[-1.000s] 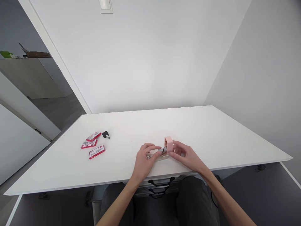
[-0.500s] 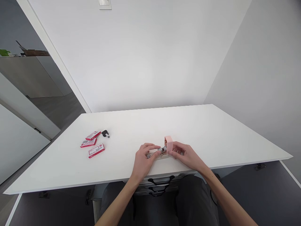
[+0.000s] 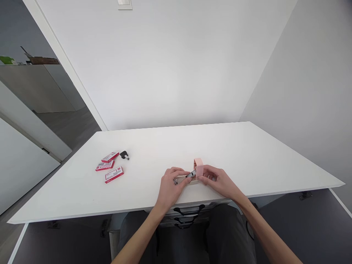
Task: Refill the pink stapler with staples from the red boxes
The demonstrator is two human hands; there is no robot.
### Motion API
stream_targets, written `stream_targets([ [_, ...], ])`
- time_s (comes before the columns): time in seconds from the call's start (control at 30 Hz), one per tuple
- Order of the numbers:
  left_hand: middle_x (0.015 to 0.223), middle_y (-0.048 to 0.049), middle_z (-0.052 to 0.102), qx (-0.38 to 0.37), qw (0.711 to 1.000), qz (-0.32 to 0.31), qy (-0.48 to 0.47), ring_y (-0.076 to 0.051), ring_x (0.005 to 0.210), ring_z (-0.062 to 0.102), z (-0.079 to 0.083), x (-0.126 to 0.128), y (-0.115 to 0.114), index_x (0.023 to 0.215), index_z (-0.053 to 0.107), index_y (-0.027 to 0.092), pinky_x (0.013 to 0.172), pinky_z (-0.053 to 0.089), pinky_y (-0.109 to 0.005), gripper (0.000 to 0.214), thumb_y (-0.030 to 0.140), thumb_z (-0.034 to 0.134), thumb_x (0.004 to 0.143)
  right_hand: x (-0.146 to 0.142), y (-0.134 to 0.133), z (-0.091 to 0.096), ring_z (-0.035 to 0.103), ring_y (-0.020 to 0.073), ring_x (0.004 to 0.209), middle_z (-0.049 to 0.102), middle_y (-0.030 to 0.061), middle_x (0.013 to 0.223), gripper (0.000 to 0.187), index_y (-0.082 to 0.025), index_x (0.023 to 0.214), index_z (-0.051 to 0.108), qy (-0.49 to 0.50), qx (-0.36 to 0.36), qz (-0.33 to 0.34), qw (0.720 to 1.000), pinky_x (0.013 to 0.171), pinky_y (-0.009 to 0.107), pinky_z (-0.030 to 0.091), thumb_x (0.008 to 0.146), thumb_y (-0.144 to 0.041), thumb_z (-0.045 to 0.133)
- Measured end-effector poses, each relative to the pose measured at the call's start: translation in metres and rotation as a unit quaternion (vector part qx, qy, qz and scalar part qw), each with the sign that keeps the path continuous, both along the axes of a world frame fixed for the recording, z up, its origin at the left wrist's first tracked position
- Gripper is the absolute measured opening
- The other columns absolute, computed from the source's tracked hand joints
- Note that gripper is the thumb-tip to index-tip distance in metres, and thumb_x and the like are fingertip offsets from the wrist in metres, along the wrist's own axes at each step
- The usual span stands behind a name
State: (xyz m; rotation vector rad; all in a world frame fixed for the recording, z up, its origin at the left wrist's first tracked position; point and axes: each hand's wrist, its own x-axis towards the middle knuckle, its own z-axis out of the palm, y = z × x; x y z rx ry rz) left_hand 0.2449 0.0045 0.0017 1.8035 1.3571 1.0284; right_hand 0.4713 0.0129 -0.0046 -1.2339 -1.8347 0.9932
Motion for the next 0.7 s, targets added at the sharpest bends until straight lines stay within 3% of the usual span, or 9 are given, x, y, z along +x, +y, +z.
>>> stream_targets([
  [0.4,0.112,-0.0056,0.071,0.023,0.999,0.003,0.030,-0.028,0.109,0.062,-0.0039,0.0010,-0.0009,0.103,0.079,0.030,0.075,0.054,-0.036,0.019,0.041,0.070,0.089,-0.0003,-0.0011,-0.0002,0.057,0.0194,0.071,0.069,0.0003,0.083,0.036,-0.031,0.116,0.070,0.005,0.001,-0.004,1.000,0.063,0.030,0.046,0.092,-0.055,0.061],
  [0.57,0.108,-0.0042,0.074,0.044,0.998,-0.009,0.037,-0.026,0.105,0.064,-0.0050,0.0017,-0.0017,0.102,0.075,0.028,0.083,0.052,-0.038,0.015,0.036,0.067,0.092,-0.0018,-0.0012,0.0011,0.064,0.0206,0.080,0.070,0.0048,0.111,0.032,-0.030,0.112,0.071,0.014,0.032,-0.001,0.999,0.066,0.032,0.048,0.093,-0.054,0.061],
  [0.7,0.107,-0.0022,0.076,0.052,0.997,-0.008,0.050,-0.024,0.105,0.065,-0.0076,0.0020,-0.0027,0.104,0.072,0.026,0.092,0.050,-0.040,0.015,0.035,0.063,0.096,-0.0012,-0.0011,-0.0012,0.066,0.0222,0.077,0.073,0.0028,0.085,0.037,-0.029,0.120,0.068,0.005,0.004,0.006,1.000,0.067,0.032,0.050,0.095,-0.054,0.057],
])
